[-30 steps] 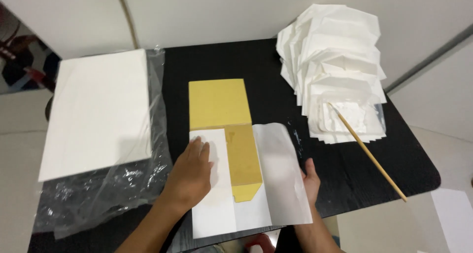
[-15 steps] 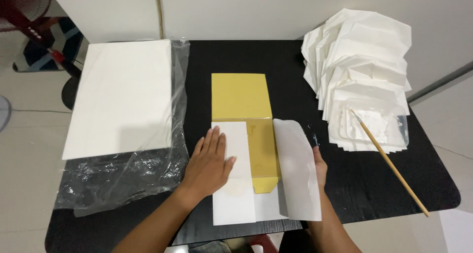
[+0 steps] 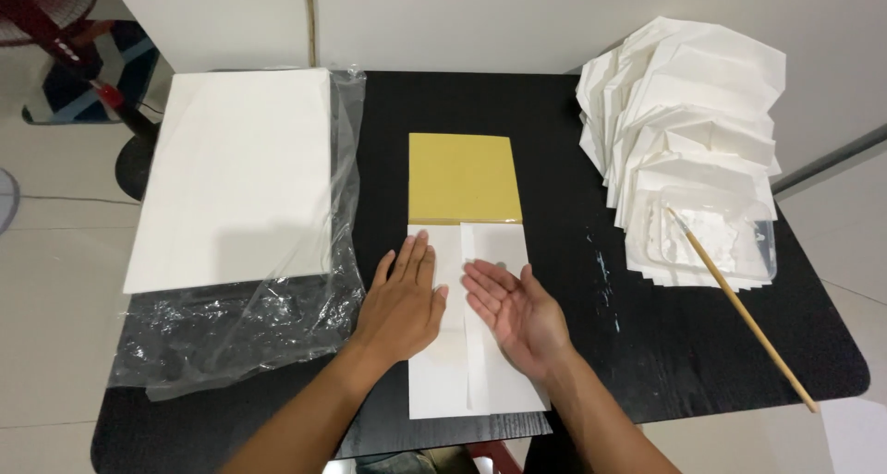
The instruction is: Manually assembling a paper bag by folding paper around a template and applying glue to the seams with a brush.
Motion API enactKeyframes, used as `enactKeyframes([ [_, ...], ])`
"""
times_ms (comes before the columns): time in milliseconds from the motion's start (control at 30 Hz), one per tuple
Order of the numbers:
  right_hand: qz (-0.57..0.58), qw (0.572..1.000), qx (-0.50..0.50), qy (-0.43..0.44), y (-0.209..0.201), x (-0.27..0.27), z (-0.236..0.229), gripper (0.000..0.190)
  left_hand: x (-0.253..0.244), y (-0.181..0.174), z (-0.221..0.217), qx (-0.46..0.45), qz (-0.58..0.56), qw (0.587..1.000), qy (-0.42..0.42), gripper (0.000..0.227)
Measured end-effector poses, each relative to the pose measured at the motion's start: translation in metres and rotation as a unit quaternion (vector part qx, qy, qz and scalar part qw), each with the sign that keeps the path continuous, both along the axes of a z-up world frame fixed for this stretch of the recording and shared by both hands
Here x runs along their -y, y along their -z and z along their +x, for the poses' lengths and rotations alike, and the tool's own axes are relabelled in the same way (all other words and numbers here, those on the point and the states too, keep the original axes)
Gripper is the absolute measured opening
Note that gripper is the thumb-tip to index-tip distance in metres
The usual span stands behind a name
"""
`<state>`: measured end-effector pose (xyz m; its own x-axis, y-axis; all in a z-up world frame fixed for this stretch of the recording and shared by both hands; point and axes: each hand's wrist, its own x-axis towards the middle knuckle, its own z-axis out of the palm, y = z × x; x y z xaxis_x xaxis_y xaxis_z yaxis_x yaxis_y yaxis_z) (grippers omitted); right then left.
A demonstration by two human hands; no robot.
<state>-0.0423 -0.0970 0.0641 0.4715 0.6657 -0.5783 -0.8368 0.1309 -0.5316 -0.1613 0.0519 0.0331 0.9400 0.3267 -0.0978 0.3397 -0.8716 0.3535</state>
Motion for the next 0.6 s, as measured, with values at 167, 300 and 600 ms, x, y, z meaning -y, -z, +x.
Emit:
enactKeyframes([
  [167, -0.01, 0.98, 0.16, -0.119, 0.01, 0.024, -0.015, 0.061, -0.005, 0.036, 0.002, 0.104, 0.06, 0.993, 0.007, 0.066],
  [300, -0.082, 0.821, 0.518, -0.226, 0.004, 0.04, -0.017, 0.054, -0.005, 0.038, 0.003, 0.111, 0.064, 0.992, 0.005, 0.066],
  [600, -0.187, 0.488, 0.784, -0.335, 0.032, -0.019, 0.026, 0.065, -0.004, 0.041, 0.003, 0.11, 0.073, 0.991, 0.006, 0.067],
])
